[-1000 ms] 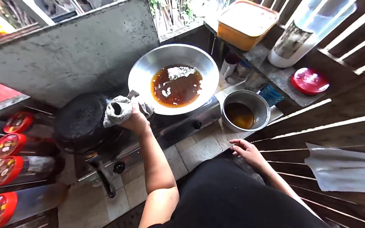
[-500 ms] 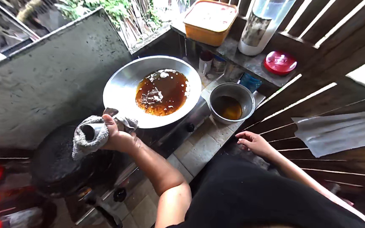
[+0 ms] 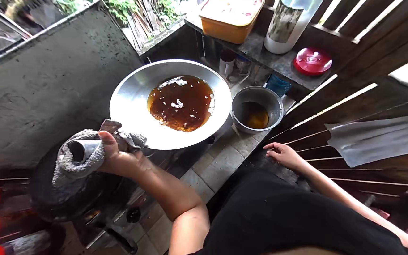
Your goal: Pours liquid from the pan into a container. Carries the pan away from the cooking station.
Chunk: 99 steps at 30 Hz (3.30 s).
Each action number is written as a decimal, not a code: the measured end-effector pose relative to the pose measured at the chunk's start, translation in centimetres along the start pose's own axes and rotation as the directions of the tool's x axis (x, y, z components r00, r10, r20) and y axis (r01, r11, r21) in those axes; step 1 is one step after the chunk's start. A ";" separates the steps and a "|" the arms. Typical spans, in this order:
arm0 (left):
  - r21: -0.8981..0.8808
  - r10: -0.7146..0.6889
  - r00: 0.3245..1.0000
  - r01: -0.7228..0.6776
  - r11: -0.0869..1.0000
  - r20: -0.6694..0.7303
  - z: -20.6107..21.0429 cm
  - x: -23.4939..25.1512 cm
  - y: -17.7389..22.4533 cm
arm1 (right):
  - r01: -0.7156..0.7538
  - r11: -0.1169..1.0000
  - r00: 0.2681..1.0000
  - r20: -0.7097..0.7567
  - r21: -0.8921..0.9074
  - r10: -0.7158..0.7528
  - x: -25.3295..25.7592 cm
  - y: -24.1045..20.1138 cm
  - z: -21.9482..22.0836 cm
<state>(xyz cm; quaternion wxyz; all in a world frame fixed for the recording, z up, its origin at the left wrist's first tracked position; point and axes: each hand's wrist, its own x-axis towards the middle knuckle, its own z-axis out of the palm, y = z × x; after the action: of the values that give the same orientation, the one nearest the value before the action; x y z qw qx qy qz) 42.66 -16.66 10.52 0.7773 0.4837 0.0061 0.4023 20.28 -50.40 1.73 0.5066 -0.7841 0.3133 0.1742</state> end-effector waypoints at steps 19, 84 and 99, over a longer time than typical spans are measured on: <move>-0.019 -0.043 0.969 0.049 0.999 0.244 1.8 -1.5 3.6 | -0.108 0.993 0.994 0.019 0.055 0.108 0.6 6.8 -0.3; 0.099 0.007 0.867 -0.065 0.993 0.498 10.7 -7.4 7.1 | -0.285 0.930 0.958 0.096 0.233 0.270 1.3 20.5 -0.2; 0.130 0.036 0.859 -0.119 0.984 0.510 11.2 -6.7 7.4 | -0.297 0.919 0.955 0.102 0.258 0.280 1.0 21.2 0.2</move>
<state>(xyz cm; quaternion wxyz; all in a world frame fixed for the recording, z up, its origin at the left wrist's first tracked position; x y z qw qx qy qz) 37.99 -27.71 19.57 0.6945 0.6314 -0.1857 0.2907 6.88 -56.67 -13.47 0.5874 -0.6469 0.4302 0.2269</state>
